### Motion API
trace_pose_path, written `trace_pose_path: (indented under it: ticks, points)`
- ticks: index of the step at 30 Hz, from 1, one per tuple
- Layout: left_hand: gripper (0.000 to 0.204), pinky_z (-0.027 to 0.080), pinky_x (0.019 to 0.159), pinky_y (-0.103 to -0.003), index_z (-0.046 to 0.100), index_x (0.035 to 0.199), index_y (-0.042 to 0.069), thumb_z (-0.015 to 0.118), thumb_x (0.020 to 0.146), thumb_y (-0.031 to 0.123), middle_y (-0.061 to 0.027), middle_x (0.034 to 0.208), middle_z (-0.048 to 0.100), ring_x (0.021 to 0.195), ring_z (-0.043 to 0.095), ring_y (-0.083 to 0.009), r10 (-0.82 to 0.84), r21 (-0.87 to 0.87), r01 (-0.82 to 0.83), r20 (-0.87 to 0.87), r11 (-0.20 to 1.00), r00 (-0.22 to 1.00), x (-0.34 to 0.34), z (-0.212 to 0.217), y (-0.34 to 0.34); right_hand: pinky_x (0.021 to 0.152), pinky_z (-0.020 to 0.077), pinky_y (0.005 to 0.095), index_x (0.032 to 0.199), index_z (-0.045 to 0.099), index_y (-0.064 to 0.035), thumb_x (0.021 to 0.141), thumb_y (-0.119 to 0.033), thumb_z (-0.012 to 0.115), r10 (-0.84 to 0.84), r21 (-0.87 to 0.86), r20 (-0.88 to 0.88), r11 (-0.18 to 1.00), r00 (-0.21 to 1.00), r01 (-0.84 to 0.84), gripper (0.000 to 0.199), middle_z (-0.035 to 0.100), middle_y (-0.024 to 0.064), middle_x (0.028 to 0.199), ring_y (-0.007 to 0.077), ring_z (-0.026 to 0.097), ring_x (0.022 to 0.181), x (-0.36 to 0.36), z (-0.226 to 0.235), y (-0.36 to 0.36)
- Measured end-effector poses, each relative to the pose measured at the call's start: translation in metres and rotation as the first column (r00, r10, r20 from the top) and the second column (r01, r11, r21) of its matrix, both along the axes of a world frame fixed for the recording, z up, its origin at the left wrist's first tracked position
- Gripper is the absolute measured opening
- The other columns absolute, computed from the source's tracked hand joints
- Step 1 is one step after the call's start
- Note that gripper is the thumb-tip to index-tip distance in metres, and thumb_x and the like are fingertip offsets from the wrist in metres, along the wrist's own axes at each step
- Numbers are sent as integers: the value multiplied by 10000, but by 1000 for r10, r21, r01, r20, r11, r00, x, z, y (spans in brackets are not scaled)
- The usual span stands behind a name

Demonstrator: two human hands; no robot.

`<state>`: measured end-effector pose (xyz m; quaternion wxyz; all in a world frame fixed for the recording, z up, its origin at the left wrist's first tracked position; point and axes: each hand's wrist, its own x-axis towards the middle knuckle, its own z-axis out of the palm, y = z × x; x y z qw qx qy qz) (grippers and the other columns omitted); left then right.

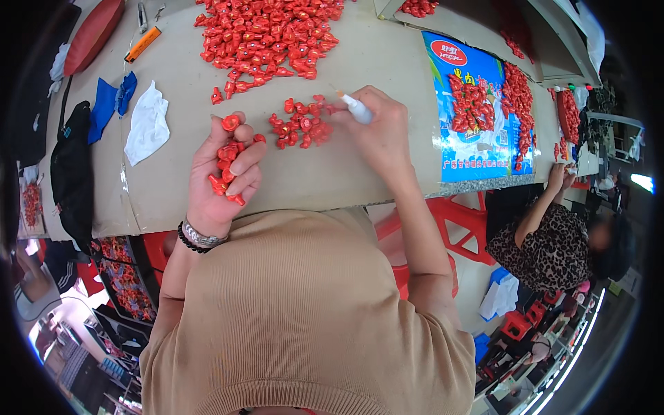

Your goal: Applying glue to small red plastic components at a factory assembly table.

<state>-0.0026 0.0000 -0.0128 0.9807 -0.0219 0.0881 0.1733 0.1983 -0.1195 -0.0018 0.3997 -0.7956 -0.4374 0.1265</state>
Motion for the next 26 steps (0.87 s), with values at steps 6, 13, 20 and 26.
trace_pose_path:
  ticks: [6, 13, 20, 26]
  points:
    - [306, 341, 352, -226, 525, 1033, 41, 456, 972, 332, -54, 883, 575, 590, 430, -134, -31, -10, 31, -15, 999, 999, 3, 2, -5, 509, 413, 194, 843, 659, 19, 727, 55, 695, 30, 164, -423, 985, 906, 44, 127, 631, 37, 781, 63, 542, 623, -29, 37, 8]
    - [310, 339, 352, -221, 527, 1113, 39, 471, 969, 307, -51, 883, 568, 595, 431, -123, 19, 97, -10, -96, 995, 995, 1, 5, -6, 604, 521, 269, 843, 663, 8, 703, 32, 716, 198, 263, -172, 953, 965, -149, 151, 660, 74, 772, 155, 659, 689, -50, 47, 22]
    - [251, 326, 337, -201, 558, 1107, 33, 514, 957, 229, -52, 836, 583, 506, 444, -100, 210, 482, -42, -300, 875, 931, 3, 14, -10, 594, 517, 291, 785, 655, -13, 651, -16, 775, 152, 271, -14, 952, 988, -143, 179, 658, 99, 755, 216, 650, 649, -61, 44, 27]
    - [221, 333, 342, -197, 564, 1118, 37, 540, 943, 170, -79, 821, 584, 496, 458, -95, 343, 648, -43, -344, 760, 874, 5, 13, -14, 597, 522, 311, 789, 660, -30, 661, -18, 770, 144, 297, 93, 941, 985, -166, 170, 659, 92, 765, 224, 649, 643, -66, 39, 30]
